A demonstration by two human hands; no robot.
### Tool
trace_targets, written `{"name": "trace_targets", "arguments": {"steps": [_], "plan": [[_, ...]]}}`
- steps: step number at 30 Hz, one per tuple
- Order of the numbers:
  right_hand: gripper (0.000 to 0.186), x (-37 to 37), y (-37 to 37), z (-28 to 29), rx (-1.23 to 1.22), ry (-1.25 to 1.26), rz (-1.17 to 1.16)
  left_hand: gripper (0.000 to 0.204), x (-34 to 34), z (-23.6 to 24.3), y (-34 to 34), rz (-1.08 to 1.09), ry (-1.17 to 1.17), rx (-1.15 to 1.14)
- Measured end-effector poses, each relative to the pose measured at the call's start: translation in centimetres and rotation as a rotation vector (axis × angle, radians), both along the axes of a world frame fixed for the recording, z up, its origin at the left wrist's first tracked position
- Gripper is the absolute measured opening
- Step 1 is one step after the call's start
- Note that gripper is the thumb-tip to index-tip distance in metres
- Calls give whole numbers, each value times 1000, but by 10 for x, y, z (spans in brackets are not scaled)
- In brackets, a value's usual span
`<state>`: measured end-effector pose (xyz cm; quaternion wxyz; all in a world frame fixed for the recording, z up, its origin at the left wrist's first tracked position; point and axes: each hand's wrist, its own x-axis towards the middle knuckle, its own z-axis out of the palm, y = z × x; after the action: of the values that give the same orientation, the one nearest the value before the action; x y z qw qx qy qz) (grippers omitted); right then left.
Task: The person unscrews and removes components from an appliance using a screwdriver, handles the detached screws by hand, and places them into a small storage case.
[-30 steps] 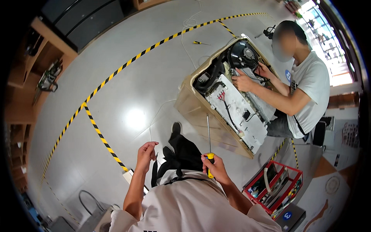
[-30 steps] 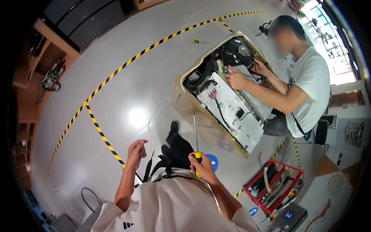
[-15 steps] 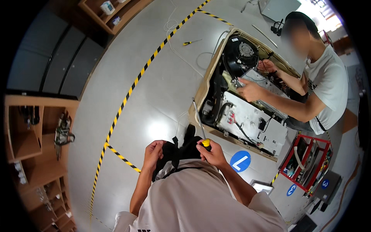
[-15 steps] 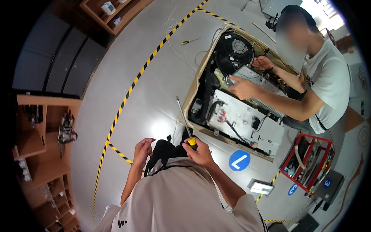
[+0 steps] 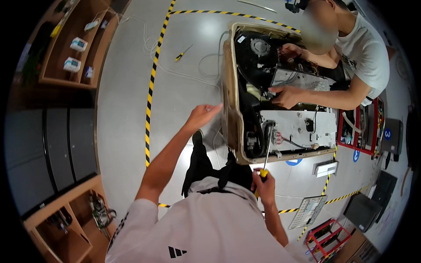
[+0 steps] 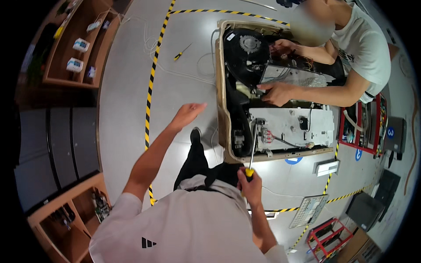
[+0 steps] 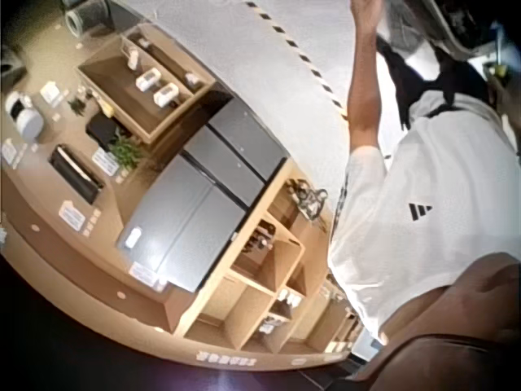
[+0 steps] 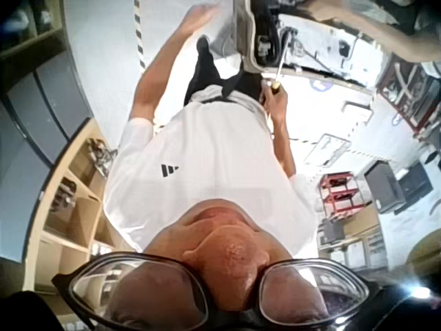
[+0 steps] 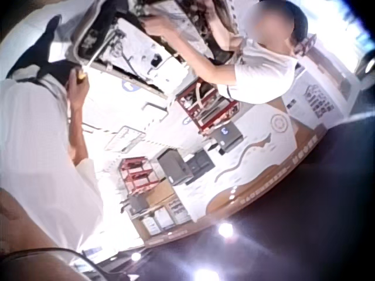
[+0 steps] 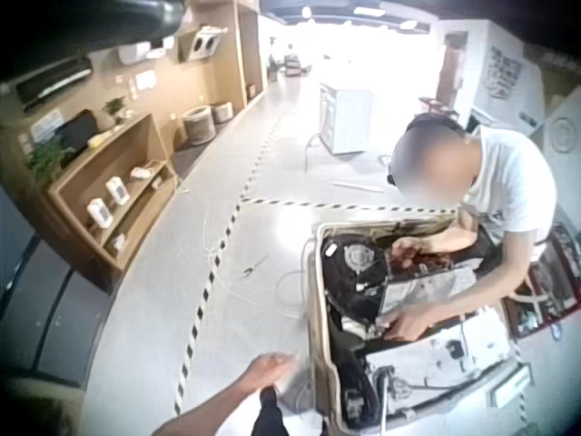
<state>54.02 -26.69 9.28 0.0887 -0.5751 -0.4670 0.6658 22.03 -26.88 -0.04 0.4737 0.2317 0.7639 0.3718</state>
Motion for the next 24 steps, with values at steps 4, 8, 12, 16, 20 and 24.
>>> {"name": "trace_targets", "arguments": {"steps": [4,8,12,16,20,24], "plan": [[21,-13,-29,6,-38,-29,-134,84,-45,-8,102,-226,161,-151],[21,-6,-42,-5,-62,-4,-271,76,-47,8,169,-235,75,-322],[21,-2,-29,-16,-119,75,-343,49,-59,-10,182,-206,172,-257],[22,12,-9,-33,-107,108,-347,33,-53,-14,181,-143,92,-212],[24,22,13,-34,-143,127,-361,31,-49,-2,184,-115,38,-243],[28,17,31,-28,-104,113,-296,31,-55,-5,184,-135,60,-251]]}}
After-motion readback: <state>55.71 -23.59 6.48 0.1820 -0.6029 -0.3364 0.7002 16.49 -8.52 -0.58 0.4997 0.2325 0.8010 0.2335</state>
